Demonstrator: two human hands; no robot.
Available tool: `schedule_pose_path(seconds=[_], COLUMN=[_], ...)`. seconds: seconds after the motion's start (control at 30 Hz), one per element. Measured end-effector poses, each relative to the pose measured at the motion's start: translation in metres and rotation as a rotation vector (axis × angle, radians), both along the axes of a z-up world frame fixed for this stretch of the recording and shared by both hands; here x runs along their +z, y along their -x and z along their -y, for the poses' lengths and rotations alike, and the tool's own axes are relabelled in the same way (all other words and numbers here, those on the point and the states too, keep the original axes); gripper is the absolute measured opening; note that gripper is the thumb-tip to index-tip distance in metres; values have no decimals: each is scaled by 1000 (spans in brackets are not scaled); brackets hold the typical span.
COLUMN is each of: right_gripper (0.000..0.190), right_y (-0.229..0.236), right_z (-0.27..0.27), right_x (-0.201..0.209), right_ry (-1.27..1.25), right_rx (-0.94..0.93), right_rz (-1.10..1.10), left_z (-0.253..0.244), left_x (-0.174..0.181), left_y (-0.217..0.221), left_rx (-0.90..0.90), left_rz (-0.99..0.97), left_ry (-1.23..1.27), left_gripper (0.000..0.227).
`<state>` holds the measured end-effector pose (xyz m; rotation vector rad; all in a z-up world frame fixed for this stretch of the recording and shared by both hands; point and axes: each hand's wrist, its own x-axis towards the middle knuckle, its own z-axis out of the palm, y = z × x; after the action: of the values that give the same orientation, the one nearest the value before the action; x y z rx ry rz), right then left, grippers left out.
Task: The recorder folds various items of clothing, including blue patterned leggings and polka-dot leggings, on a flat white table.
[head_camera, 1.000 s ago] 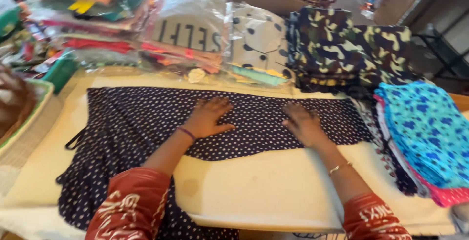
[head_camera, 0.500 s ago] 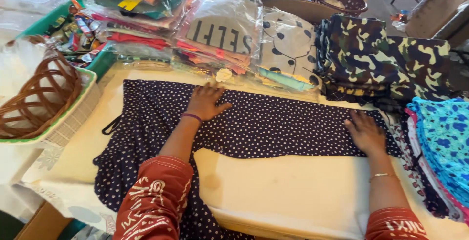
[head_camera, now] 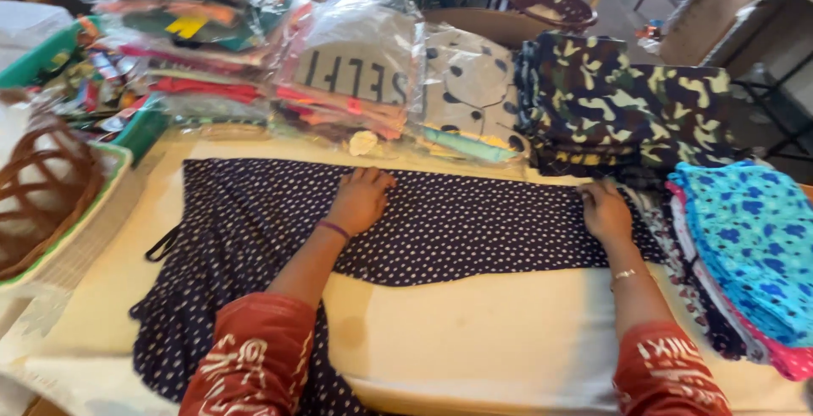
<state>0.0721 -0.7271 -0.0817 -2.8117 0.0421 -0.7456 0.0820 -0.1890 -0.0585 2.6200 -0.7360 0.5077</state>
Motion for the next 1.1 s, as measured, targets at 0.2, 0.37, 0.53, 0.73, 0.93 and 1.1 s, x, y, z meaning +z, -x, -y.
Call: schedule_pose_path(seconds=[0.2, 0.37, 0.53, 0.73, 0.93, 1.1], right_gripper=[21, 12, 8, 9, 14, 17], right_y=[2, 2, -2, -2, 18, 58], right_z=[-10, -16, -13, -16, -85, -191], right_x=[28, 29, 27, 24, 58, 76], right_ry=[-48, -40, -67, -83, -82, -81], right_rx=[-29, -59, -110, -124, 82, 516], right_rz=[-27, 54, 82, 66, 93, -122], left_z=[-28, -35, -36, -24, 34, 76], left_x=[-18, -6, -6, 8, 33, 17], left_y=[-34, -36, -42, -16, 15, 32], left_rx=[185, 348, 402, 390, -195, -449], left_rz=[51, 5, 13, 74, 49, -120], left_ry=[276, 282, 266, 191, 147, -91], left_gripper=[50, 26, 10, 11, 36, 53])
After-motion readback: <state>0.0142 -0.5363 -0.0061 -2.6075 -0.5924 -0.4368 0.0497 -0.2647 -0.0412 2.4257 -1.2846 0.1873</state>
